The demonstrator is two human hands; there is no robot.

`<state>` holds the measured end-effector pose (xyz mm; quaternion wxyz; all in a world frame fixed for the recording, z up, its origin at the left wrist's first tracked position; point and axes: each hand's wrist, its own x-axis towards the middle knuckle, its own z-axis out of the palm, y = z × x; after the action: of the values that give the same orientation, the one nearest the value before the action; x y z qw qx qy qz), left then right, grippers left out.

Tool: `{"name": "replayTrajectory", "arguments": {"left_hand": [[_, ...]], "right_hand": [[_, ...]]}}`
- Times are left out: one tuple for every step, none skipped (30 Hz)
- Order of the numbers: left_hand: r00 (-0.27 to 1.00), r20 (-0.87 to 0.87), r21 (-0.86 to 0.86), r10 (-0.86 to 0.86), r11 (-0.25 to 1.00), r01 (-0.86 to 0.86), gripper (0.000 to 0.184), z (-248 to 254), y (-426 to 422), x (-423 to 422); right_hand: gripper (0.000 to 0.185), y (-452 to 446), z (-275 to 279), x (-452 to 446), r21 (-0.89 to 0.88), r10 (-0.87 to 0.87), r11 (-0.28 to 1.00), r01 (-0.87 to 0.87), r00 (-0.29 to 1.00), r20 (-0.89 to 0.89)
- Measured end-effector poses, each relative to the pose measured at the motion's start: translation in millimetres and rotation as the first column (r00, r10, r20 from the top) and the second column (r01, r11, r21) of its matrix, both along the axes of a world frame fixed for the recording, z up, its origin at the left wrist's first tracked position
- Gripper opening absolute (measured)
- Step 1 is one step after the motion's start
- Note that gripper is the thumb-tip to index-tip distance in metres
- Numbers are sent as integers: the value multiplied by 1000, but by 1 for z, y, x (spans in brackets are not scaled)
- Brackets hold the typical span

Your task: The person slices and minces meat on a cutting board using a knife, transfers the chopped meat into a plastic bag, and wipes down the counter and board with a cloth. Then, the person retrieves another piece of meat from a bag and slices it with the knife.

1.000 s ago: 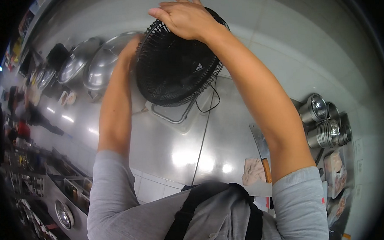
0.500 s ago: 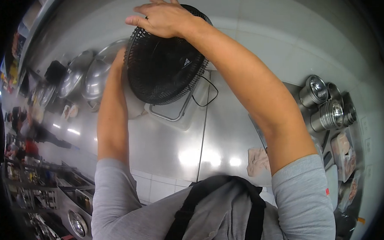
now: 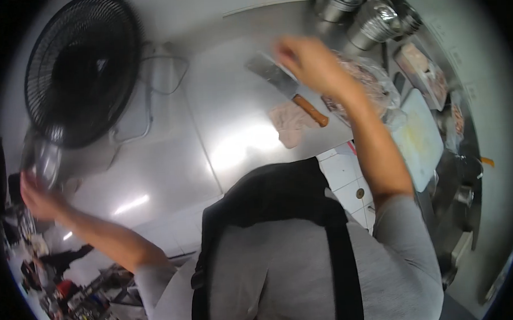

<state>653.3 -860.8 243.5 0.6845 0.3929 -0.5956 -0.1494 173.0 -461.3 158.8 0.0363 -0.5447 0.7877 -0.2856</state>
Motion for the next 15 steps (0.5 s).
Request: {"name": "replayTrajectory", "arguments": {"left_hand": [[989,147,-26,6,1000,-3,36,-29,39,-11],[958,285,-62,17,998,0,39,-57,79,-21],[959,153,50,-238,971,233,34,-112,94,-42],[876,35,246,-482,853,459,27,-164,136,-82],[719,85,452,-689,670,589,21,-182,190,-127],[561,28,517,-827,493,700,19,-215,229,-165],[485,37,571,-874,416,707,20,-229,278,-204],[369,108,624,-923,352,698,30,-250,309,-232],[321,151,630,-935,341,698,41,-261,343,-251],[267,194,635,-944,328,700,54,-272,367,-266],[248,274,641,-929,368,673,61,-290,381,-280],[224,353,642,-908,410,648,68,-309,397,-293],[204,433,634,-878,457,624,76,-321,411,-306],[193,494,623,-848,500,601,79,-328,421,-317],[182,558,606,-810,547,577,81,-334,425,-323]], "right_hand": [[24,42,-47,-7,193,-209,961,198,977,35],[23,72,-78,-5,362,-287,897,255,957,36],[22,92,-121,-3,362,-354,883,297,930,100],[22,112,-160,-7,357,-422,867,347,893,156],[24,120,-185,-13,374,-372,886,275,902,220],[27,118,-198,-15,386,-320,901,196,903,287],[24,107,-193,-8,399,-356,880,256,913,199],[28,93,-188,0,411,-387,856,312,915,111],[29,86,-191,0,411,-389,857,310,913,123],[31,83,-194,-4,411,-394,857,310,909,135],[33,82,-193,-7,436,-363,857,275,923,131],[35,82,-191,-10,463,-333,854,239,934,131],[36,83,-184,-10,460,-336,850,256,936,101],[36,84,-178,-12,455,-336,849,269,939,73],[37,83,-182,-16,414,-360,858,304,931,63]]}}
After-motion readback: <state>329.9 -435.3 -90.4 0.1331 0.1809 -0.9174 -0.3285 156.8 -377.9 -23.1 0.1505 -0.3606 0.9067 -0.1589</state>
